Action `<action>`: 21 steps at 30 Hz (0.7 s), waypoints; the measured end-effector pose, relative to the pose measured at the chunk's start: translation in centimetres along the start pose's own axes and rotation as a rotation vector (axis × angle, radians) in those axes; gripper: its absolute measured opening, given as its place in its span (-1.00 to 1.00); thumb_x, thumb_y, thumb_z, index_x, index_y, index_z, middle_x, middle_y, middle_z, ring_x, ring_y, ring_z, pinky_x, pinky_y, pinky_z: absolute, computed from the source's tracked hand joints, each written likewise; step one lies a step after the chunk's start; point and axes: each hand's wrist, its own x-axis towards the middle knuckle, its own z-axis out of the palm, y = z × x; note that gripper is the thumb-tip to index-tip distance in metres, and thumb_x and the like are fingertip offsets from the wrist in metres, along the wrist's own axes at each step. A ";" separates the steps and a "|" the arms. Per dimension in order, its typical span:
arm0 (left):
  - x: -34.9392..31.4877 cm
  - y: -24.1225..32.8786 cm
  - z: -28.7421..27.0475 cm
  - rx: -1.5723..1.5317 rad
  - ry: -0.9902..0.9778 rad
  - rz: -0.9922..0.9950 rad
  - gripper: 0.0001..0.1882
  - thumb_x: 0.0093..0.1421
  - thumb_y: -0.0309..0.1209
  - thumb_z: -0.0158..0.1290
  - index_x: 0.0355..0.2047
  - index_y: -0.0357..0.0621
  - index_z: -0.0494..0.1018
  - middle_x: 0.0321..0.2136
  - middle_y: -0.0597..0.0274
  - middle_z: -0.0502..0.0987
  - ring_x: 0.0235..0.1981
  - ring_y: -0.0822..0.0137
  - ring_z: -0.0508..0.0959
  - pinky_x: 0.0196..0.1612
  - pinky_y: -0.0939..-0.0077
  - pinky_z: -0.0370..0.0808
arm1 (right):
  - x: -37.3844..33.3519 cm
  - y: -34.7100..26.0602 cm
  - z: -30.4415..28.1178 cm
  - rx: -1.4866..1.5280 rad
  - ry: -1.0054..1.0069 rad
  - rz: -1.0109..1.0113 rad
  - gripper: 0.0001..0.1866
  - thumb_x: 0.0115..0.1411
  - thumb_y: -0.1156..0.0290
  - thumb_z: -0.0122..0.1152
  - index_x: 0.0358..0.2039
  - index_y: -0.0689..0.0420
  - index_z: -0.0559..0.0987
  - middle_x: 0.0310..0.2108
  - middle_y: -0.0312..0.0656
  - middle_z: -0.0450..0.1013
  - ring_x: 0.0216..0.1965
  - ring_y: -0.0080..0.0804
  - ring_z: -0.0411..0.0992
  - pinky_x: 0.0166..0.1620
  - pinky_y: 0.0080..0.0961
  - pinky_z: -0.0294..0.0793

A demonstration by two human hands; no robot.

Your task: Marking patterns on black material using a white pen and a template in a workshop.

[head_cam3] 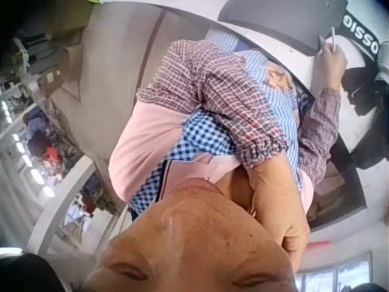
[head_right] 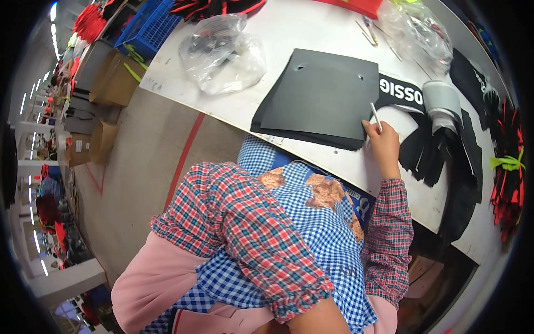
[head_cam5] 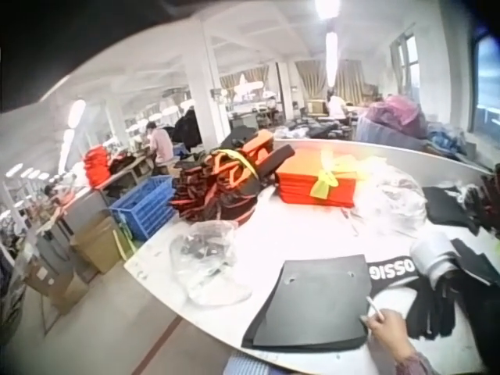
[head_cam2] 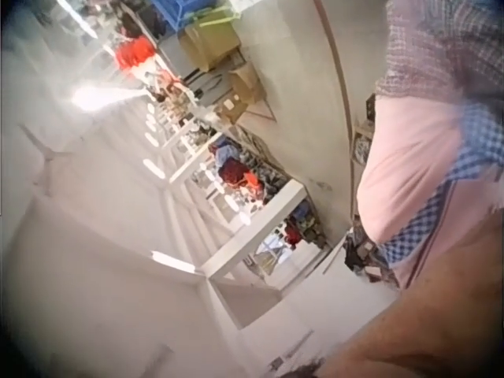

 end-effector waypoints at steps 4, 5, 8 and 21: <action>-0.5 0.4 -0.4 0.114 -0.016 -0.014 -0.81 0.34 -0.45 0.11 -0.12 -0.32 0.56 -0.23 0.21 0.61 -0.19 0.34 0.55 -0.13 0.44 0.48 | -0.1 1.2 0.2 0.032 -0.005 0.011 -0.51 0.24 0.02 0.34 -0.53 0.25 0.57 -0.70 -0.20 0.44 -0.63 -0.45 0.40 -0.48 -0.41 0.35; -0.6 0.6 -0.9 0.138 -0.024 -0.015 -0.81 0.34 -0.45 0.11 -0.12 -0.32 0.56 -0.22 0.20 0.61 -0.18 0.32 0.56 -0.12 0.43 0.48 | -0.2 1.5 0.2 0.045 -0.007 0.028 -0.51 0.25 0.02 0.34 -0.53 0.24 0.57 -0.70 -0.22 0.44 -0.63 -0.47 0.39 -0.48 -0.42 0.34; -0.8 0.4 -1.4 0.214 -0.048 -0.024 -0.81 0.32 -0.44 0.12 -0.13 -0.30 0.57 -0.21 0.18 0.62 -0.17 0.29 0.57 -0.10 0.40 0.49 | -0.4 0.5 0.4 0.013 -0.023 0.042 -0.50 0.26 0.01 0.33 -0.53 0.24 0.57 -0.70 -0.23 0.43 -0.62 -0.50 0.38 -0.48 -0.44 0.33; -8.4 7.4 -7.3 0.891 0.192 0.056 -0.79 0.20 -0.39 0.23 -0.20 -0.22 0.58 -0.19 0.14 0.62 -0.12 0.16 0.60 -0.04 0.27 0.52 | -2.3 1.7 1.8 0.056 0.182 0.008 -0.50 0.31 0.01 0.28 -0.46 0.28 0.58 -0.60 0.01 0.51 -0.56 -0.29 0.46 -0.39 -0.30 0.43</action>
